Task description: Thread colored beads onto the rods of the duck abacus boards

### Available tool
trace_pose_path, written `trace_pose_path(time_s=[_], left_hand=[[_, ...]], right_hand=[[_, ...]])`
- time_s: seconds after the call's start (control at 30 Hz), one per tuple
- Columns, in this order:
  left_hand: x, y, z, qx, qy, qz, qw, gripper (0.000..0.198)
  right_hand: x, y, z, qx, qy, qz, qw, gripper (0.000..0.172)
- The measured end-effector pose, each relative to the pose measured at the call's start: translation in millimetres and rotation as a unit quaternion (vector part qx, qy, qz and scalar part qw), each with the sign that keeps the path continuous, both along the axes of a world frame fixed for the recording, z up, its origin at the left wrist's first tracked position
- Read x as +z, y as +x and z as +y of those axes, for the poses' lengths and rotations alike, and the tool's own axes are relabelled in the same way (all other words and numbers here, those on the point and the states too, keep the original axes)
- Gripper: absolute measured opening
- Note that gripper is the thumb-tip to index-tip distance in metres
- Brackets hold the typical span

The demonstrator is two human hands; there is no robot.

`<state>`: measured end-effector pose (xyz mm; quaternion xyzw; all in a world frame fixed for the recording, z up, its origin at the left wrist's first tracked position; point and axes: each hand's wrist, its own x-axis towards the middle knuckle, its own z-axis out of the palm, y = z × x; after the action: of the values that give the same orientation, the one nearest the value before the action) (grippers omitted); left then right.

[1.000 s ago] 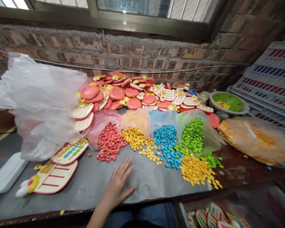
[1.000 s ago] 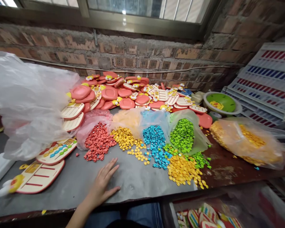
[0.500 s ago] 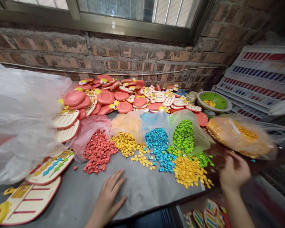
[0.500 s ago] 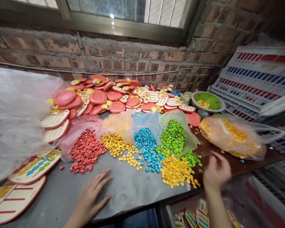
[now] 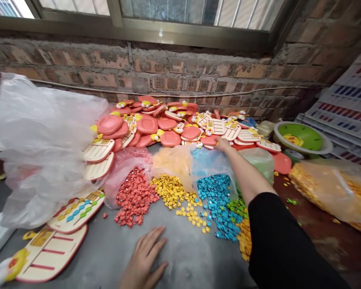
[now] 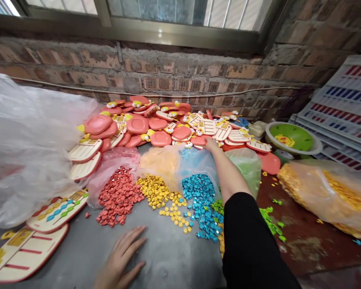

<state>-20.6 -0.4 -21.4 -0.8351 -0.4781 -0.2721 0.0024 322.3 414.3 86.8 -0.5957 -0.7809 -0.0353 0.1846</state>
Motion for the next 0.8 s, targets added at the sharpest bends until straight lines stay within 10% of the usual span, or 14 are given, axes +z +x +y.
trace_pose_path(time_s=[0.27,0.5,0.63,0.8], left_hand=[[3.9,3.3,-5.3,0.01,-0.028,-0.017,0.999,0.038],[6.0,3.0,-8.2,0.022,-0.008,-0.051,0.998,0.043],[11.0,3.7,-10.5,0.067,0.011,-0.092,0.993,0.038],[14.2,2.1,-16.4,0.112,0.026,-0.15,0.982,0.032]], right_hand=[[19.6,-0.6,-24.3,-0.033,0.167,0.049,0.984,0.032],[109.5,-17.2,-170.2,0.055,0.45,0.126,0.882,0.041],[124.3,-66.0,-257.4,0.262,0.2,0.155,0.931,0.019],[54.9,-152.7,-288.9,0.439,-0.217,0.014,0.872,0.011]])
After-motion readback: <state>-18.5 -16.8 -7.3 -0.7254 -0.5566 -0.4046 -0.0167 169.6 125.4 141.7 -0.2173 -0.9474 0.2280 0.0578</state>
